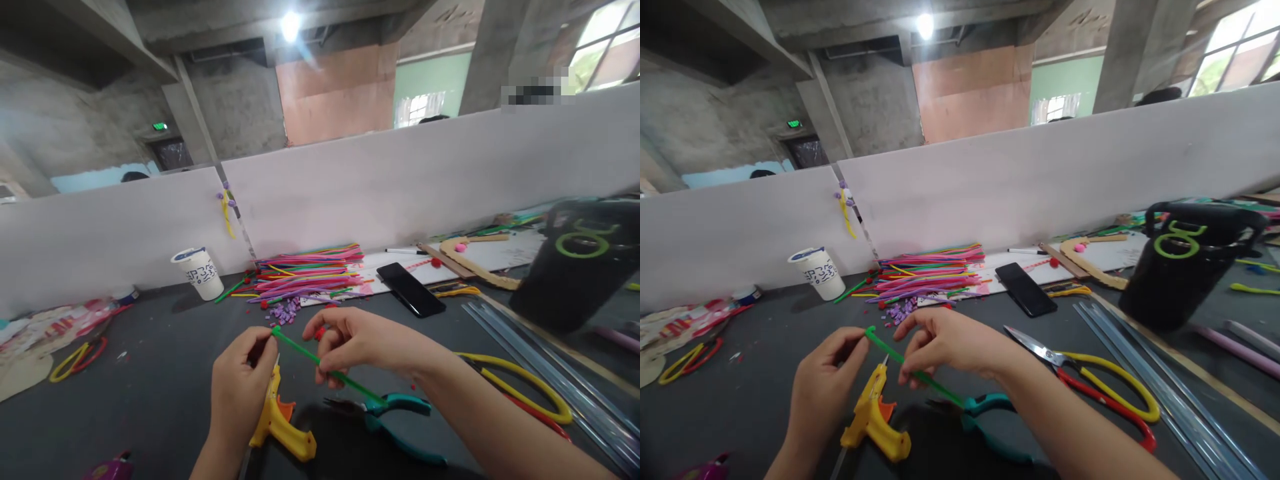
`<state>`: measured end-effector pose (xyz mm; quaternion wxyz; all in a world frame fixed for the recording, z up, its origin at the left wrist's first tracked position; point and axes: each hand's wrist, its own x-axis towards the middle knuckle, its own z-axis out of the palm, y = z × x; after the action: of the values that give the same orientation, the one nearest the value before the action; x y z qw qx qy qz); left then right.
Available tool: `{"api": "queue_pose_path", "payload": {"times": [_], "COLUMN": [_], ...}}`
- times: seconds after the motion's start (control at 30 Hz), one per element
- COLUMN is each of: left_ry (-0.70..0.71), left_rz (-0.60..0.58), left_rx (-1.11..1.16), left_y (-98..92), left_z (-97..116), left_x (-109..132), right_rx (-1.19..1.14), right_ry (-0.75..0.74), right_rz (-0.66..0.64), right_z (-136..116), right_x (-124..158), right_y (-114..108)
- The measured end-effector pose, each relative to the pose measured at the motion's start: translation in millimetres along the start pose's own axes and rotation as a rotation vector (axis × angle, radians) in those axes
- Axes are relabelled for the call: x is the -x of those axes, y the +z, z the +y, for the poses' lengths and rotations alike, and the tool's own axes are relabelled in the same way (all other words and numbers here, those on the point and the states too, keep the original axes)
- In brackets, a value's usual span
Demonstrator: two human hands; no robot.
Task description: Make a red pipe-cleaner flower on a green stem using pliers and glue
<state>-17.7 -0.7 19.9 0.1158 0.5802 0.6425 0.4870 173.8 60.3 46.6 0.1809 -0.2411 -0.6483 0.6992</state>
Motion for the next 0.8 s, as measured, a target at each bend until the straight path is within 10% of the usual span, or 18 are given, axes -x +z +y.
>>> {"api": "queue_pose_path", "payload": {"times": [0.3,0.63,0.8], "left_ry": [-0.341,-0.338,-0.253], "left_rz": [-0.5,-0.546,-0.46], "left_rx": [0.302,0.291,0.179], "left_y": [13.9,21.3,26.3], "left_z": [0.0,5.4,-0.5], "left_x": [-1.7,8.2,7.9], "right_rx": [0.081,0.018,0.447], "right_ry": [-0.099,-0.197,-0.31], "right_rz": [0.051,0.181,0.231], "right_z": [-2.4,7.7,8.2], "right_x": [-0.9,-13.4,-9.3], "right_y": [3.3,9.1,5.9]}}
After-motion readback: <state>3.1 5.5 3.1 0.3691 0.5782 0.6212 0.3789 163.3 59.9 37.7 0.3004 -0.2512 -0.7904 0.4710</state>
